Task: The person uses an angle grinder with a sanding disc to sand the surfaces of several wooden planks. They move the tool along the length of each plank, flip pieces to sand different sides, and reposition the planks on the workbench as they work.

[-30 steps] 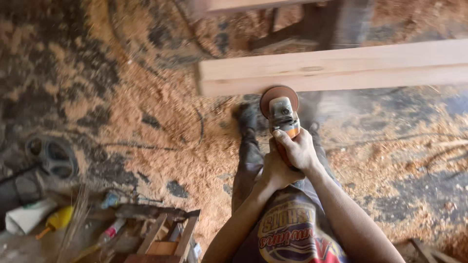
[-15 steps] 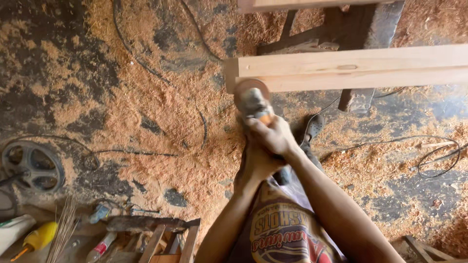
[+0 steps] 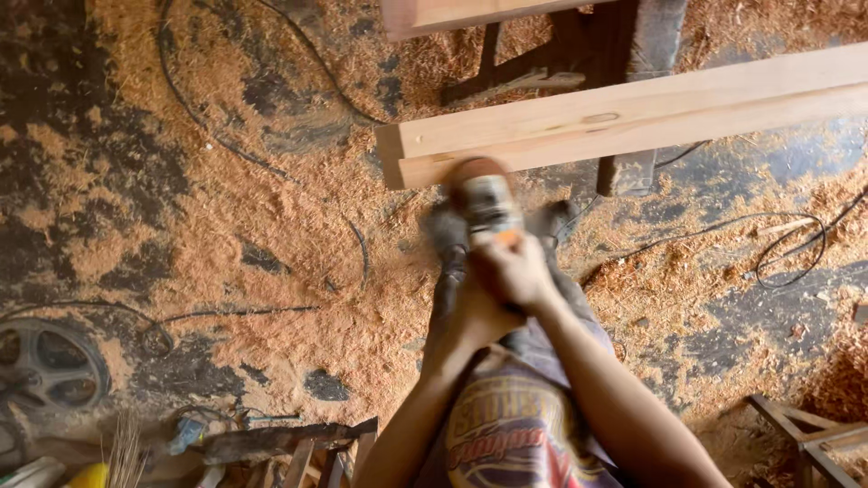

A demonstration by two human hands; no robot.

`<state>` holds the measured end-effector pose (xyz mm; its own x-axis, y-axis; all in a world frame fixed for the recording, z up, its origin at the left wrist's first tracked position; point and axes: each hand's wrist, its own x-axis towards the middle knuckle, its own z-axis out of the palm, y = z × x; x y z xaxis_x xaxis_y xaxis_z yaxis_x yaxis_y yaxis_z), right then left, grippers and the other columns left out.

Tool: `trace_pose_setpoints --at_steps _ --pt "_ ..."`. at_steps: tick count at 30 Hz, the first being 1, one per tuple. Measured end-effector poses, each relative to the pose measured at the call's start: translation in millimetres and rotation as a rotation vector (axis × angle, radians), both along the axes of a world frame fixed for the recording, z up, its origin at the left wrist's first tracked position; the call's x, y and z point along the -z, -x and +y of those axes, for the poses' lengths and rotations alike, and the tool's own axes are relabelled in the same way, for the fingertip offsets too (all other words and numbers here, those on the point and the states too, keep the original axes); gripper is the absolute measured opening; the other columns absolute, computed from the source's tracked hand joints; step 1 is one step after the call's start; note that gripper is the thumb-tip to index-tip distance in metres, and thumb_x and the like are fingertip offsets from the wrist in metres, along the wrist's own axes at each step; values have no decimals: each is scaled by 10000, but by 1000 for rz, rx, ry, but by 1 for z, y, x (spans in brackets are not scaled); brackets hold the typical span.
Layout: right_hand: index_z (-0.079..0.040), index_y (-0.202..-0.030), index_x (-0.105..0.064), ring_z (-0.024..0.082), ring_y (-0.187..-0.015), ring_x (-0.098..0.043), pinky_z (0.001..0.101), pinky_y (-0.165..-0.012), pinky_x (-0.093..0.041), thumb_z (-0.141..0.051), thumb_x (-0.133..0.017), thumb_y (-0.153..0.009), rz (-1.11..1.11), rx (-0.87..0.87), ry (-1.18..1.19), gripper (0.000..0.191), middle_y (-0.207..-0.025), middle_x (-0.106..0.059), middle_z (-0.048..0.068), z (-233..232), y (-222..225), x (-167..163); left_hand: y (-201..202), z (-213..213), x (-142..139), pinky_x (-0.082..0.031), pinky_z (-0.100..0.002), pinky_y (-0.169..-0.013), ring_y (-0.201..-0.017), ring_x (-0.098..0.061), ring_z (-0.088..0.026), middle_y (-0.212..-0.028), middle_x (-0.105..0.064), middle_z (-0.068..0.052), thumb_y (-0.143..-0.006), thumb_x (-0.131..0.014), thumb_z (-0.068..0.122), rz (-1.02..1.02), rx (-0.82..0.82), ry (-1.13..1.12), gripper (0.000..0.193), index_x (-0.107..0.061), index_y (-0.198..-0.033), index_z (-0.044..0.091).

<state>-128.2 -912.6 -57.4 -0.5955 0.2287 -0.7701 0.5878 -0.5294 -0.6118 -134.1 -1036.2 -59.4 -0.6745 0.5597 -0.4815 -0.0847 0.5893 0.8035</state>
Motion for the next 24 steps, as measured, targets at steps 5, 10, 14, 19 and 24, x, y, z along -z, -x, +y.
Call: trace_pose_setpoints --at_steps 5,10,14,19,24 --pt "19 -1143 -604 334 -984 -728 440 -873 -556 -492 -723 -866 43 -652 -371 593 -1005 -733 227 -29 37 -12 0 -21 3 -544 -418 -1012 -1185 -627 -267 -1309 -573 -142 -660 -903 110 -106 -374 -232 930 -333 -1391 40" --pt "11 -1194 -591 370 -968 -722 452 -869 -558 -474 -702 -861 -11 -654 -446 598 -1006 -740 233 43 16 -31 -36 45 15 -569 -409 -1034 -1203 -611 -239 -1343 -548 -124 -670 -916 84 -167 -393 -291 948 -327 -1412 66" --pt "-15 -1183 -614 316 -923 -761 424 -846 -582 -413 -680 -836 -103 -496 -444 532 -974 -762 198 127 -31 -39 -74 128 11 -530 -413 -1056 -1250 -608 -258 -1350 -580 -144 -716 -929 120 -146 -165 -262 913 -359 -1427 69" --pt "-39 -1256 -609 313 -939 -743 430 -865 -549 -393 -677 -856 14 -359 -542 539 -990 -755 191 224 -90 -42 -105 232 -10 -564 -400 -982 -1174 -664 -253 -1294 -610 -132 -700 -926 251 -146 -83 -172 924 -347 -1396 66" --pt "-34 -1236 -611 334 -963 -742 444 -867 -550 -386 -682 -863 -62 -271 -520 517 -995 -749 205 325 -139 -33 -140 331 -20 -572 -415 -961 -1179 -681 -276 -1294 -629 -145 -730 -892 300 -83 63 -192 919 -356 -1432 48"
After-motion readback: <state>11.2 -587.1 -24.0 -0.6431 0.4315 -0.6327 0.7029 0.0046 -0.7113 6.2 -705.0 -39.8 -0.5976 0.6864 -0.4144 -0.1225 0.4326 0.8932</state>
